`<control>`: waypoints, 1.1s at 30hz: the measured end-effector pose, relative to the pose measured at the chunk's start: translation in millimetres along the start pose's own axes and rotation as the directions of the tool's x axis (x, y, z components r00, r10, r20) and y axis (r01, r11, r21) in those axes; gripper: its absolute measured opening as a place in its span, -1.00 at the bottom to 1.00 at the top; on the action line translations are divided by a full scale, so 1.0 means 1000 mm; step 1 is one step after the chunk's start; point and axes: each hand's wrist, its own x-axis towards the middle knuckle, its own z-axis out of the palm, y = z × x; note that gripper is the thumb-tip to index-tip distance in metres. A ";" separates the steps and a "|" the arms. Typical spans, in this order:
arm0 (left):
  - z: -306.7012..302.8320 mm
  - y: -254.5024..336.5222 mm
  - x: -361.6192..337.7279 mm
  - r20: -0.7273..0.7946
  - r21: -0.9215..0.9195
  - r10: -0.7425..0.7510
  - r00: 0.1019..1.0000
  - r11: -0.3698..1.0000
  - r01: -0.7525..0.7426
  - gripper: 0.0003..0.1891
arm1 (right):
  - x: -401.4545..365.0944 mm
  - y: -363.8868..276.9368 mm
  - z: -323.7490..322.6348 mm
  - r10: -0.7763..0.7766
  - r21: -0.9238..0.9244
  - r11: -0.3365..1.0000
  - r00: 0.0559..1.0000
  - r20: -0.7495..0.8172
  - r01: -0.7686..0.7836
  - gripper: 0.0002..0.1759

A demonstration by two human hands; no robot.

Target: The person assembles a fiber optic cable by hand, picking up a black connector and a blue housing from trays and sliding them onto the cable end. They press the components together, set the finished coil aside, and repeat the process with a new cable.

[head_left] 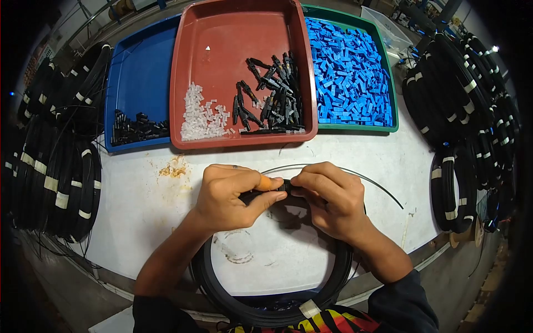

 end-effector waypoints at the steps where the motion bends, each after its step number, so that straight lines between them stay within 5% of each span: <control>1: -0.001 0.001 0.001 0.041 0.011 0.019 0.999 1.000 -0.020 -0.85 | 0.000 -0.001 0.000 -0.008 -0.033 0.999 1.000 0.008 0.008 -0.68; 10: 0.005 -0.005 0.001 0.000 0.070 0.204 0.979 0.977 -0.204 -0.83 | -0.001 0.008 0.000 0.055 0.128 0.989 0.993 0.107 -0.068 -0.73; 13: 0.004 -0.006 0.000 -0.004 0.050 0.121 0.993 0.991 -0.121 -0.83 | 0.006 -0.003 -0.001 0.074 0.131 0.989 0.997 -0.034 -0.069 -0.75; 20: 0.007 -0.006 0.001 -0.031 0.085 0.252 0.967 0.965 -0.249 -0.83 | -0.002 0.001 -0.004 0.005 -0.019 1.000 0.997 0.079 -0.004 -0.73; 26: 0.003 -0.006 -0.002 0.004 0.111 0.180 0.984 0.977 -0.180 -0.81 | 0.003 0.000 0.003 0.027 0.064 0.998 0.998 -0.059 -0.024 -0.74; 33: 0.006 -0.007 -0.001 -0.007 0.151 0.288 0.958 0.947 -0.284 -0.84 | -0.005 0.005 -0.002 0.031 0.031 0.999 0.995 0.095 -0.034 -0.74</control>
